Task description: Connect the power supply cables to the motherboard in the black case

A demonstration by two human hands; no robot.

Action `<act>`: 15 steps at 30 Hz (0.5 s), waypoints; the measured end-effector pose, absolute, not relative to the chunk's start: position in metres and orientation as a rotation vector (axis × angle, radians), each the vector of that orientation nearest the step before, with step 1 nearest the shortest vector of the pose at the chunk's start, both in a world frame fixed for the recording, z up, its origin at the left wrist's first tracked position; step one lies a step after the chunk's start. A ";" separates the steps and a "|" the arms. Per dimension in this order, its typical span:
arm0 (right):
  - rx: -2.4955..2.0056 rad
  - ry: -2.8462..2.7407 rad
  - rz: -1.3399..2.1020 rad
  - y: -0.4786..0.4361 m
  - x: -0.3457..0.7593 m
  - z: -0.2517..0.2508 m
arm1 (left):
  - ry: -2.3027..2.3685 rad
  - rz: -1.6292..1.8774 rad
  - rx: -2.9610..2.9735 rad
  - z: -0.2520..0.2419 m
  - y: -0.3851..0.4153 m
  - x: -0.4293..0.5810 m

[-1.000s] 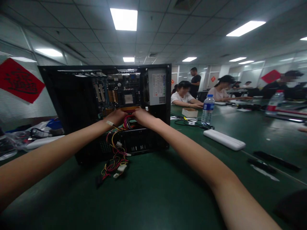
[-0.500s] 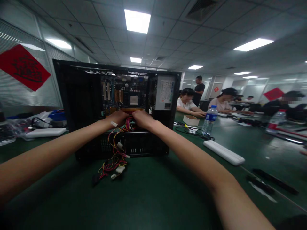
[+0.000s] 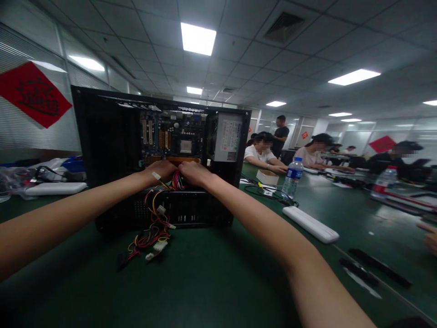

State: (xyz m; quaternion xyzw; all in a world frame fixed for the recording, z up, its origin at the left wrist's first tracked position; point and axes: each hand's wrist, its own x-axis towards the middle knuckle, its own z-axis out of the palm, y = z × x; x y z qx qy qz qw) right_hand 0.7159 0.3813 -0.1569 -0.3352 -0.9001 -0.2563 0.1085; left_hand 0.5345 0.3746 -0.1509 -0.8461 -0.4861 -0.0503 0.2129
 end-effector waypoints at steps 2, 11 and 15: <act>-0.971 -2.667 -0.811 0.381 0.718 -0.157 | -1.348 -0.130 -2.341 -0.151 0.373 0.534; -0.904 -2.799 -1.029 0.377 0.717 -0.154 | -1.382 -0.086 -2.314 -0.147 0.371 0.536; -0.902 -2.811 -1.102 0.374 0.715 -0.154 | -1.409 -0.095 -2.292 -0.146 0.370 0.539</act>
